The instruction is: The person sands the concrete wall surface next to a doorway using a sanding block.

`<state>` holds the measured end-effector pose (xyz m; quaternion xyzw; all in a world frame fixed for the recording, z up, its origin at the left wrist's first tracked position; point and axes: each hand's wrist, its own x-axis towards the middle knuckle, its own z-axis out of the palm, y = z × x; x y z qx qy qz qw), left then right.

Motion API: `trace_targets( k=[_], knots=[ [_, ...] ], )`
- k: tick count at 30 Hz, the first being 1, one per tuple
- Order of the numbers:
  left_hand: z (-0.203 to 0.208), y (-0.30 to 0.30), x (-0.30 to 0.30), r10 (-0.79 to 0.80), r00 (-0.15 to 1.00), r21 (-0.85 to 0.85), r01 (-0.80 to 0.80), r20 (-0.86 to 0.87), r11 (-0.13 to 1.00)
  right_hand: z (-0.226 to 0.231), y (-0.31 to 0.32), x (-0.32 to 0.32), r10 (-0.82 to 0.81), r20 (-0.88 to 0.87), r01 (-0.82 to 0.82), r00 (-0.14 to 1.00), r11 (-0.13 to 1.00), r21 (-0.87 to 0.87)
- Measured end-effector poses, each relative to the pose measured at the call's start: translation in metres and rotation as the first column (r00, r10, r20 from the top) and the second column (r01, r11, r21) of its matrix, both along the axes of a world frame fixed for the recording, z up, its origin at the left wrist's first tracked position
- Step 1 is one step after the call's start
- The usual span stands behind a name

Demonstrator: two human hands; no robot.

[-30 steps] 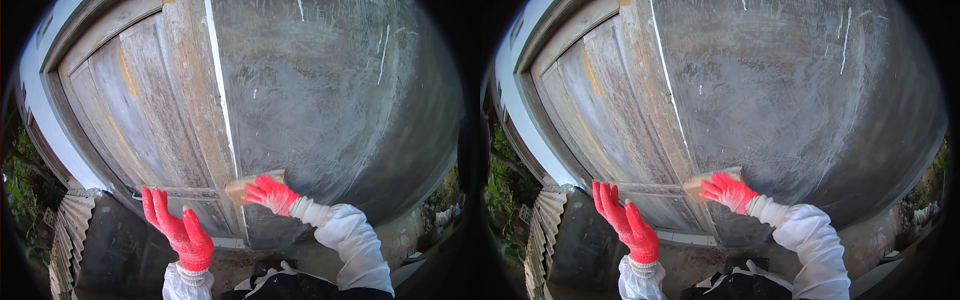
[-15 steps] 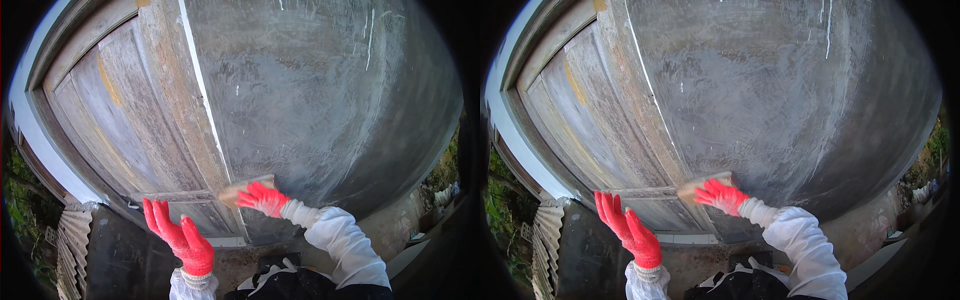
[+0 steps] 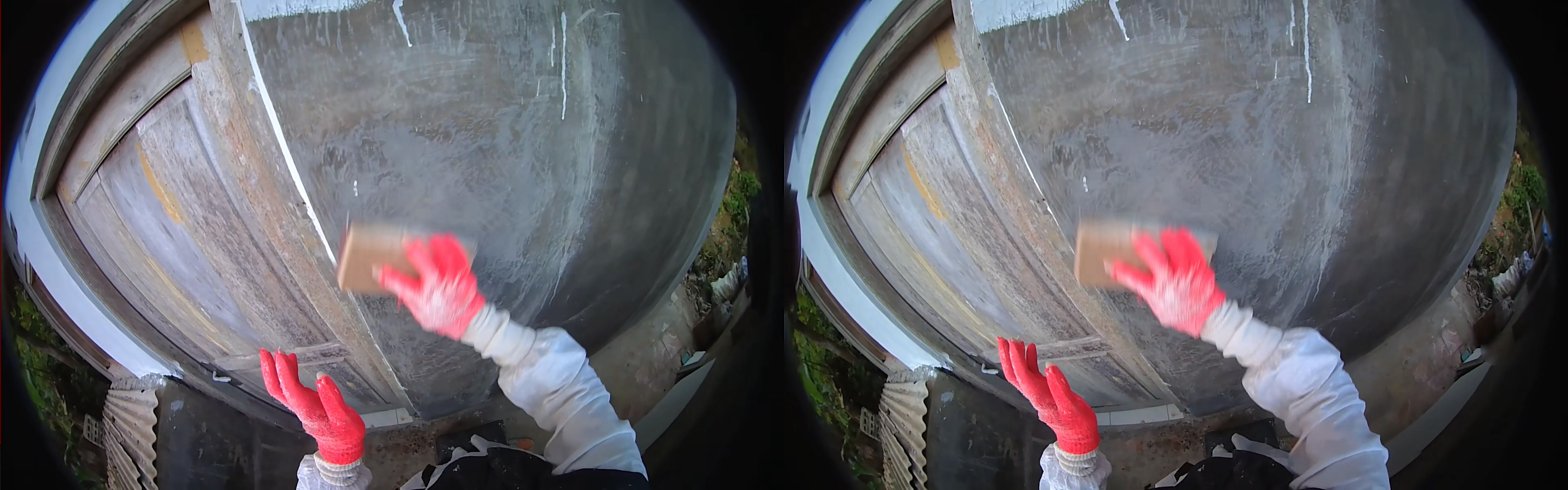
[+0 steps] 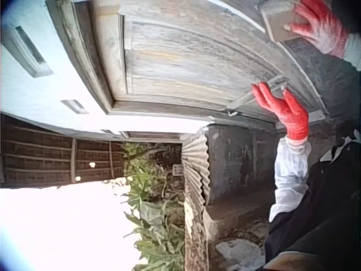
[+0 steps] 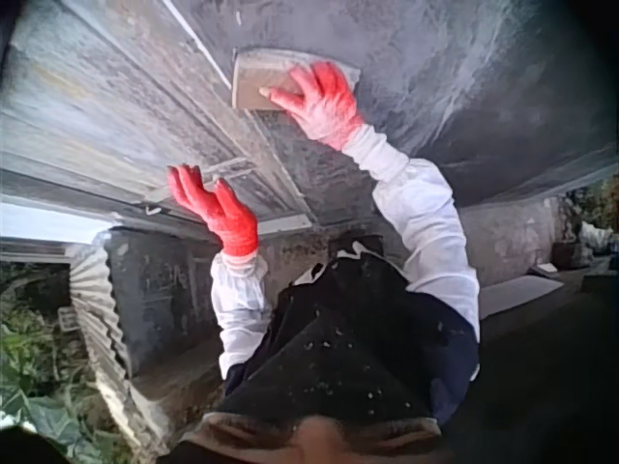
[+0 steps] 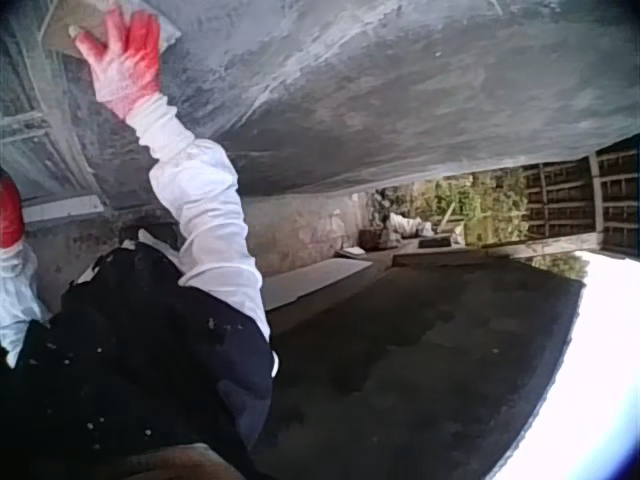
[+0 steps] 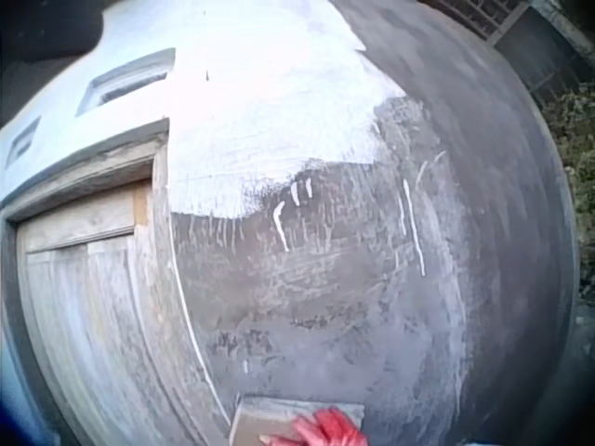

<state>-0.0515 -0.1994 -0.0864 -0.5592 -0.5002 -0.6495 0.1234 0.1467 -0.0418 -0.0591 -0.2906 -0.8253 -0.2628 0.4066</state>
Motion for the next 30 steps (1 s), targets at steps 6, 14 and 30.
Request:
trace_targets(
  k=[6,14,30],
  knots=[
    [-0.003,0.002,-0.001,-0.045,0.999,-0.049,0.045,0.007,0.998,-0.098,0.005,0.044,-0.068,0.403,0.068,0.913,0.998,0.015],
    [-0.014,0.021,0.005,-0.039,0.999,-0.053,0.039,0.001,0.998,0.069,0.04,0.167,-0.349,-0.885,0.457,0.309,0.87,-0.183],
    [-0.001,0.091,0.077,-0.113,0.97,0.005,0.116,-0.215,0.993,0.007,0.051,0.228,-0.376,-0.891,0.483,0.255,0.848,-0.219]
  ],
)
